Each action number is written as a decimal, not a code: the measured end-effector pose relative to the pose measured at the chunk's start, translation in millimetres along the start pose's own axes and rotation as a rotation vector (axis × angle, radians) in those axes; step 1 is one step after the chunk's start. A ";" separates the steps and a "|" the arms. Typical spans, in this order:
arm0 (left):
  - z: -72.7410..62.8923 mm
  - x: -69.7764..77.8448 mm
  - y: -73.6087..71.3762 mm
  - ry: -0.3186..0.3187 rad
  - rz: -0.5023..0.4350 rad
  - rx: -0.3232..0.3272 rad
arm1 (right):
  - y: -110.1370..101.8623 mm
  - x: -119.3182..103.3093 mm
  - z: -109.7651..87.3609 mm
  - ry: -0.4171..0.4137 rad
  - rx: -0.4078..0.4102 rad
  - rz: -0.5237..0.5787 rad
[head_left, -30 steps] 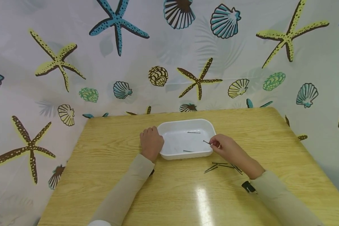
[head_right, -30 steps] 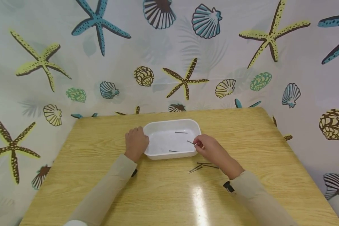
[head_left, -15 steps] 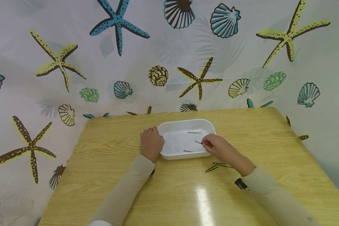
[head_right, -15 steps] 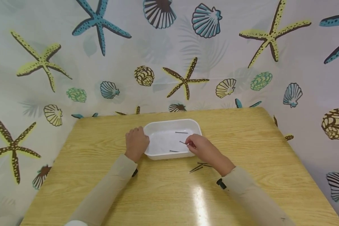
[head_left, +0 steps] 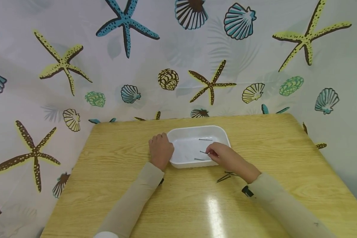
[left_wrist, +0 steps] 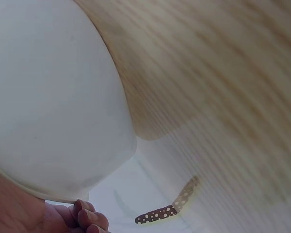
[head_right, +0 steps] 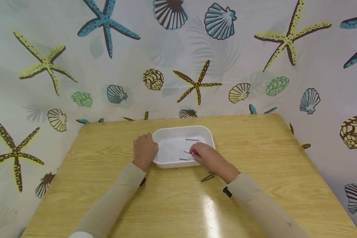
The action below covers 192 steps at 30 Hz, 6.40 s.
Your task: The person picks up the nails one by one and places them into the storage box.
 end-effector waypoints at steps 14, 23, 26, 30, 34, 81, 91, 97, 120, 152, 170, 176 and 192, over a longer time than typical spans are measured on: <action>4.4 1.4 -1.2 -0.011 -0.024 0.003 | 4.3 7.7 23.6 -0.048 -0.089 0.047; 6.5 1.5 -0.6 -0.014 -0.002 -0.016 | 1.8 11.5 29.9 -0.014 -0.213 0.079; 6.6 0.8 1.2 -0.012 0.009 -0.018 | 2.9 12.6 32.5 -0.014 -0.227 0.084; 4.9 0.4 1.1 0.001 0.012 0.003 | 5.6 13.9 35.1 -0.003 -0.243 0.088; 3.2 0.4 -0.7 0.003 0.002 0.009 | 8.2 14.8 37.3 0.026 -0.267 0.086; 0.8 -0.6 0.9 -0.001 -0.026 0.016 | 18.9 12.4 45.0 0.187 -0.314 0.035; -0.4 0.1 -1.4 0.004 -0.030 0.017 | 20.3 10.2 42.8 0.126 -0.086 0.056; -0.7 0.6 -0.3 0.019 -0.022 0.042 | 18.9 9.7 34.9 0.121 0.063 0.075; -0.4 2.1 -3.0 0.022 -0.035 0.040 | -23.7 42.6 -51.9 0.111 0.291 0.065; 3.9 -3.5 3.2 0.025 -0.044 0.026 | -19.1 97.4 -110.8 0.287 0.162 0.042; 3.9 -4.6 0.8 0.015 -0.059 -0.003 | -11.4 94.8 -103.0 0.354 0.031 0.061; 3.7 -4.0 0.4 0.019 -0.064 0.026 | -11.1 95.0 -96.9 0.369 0.014 0.051; 2.5 -4.4 1.1 0.016 -0.064 0.013 | -10.7 91.8 -90.1 0.398 -0.017 0.056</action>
Point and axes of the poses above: each hand's wrist, its own z-axis towards the middle knuckle, its own y-axis out of the palm, x = y × z, the point moved 1 cm from there along z, towards the middle knuckle, and after that the axes turned 12 degrees about y, right-handed, at the moved point
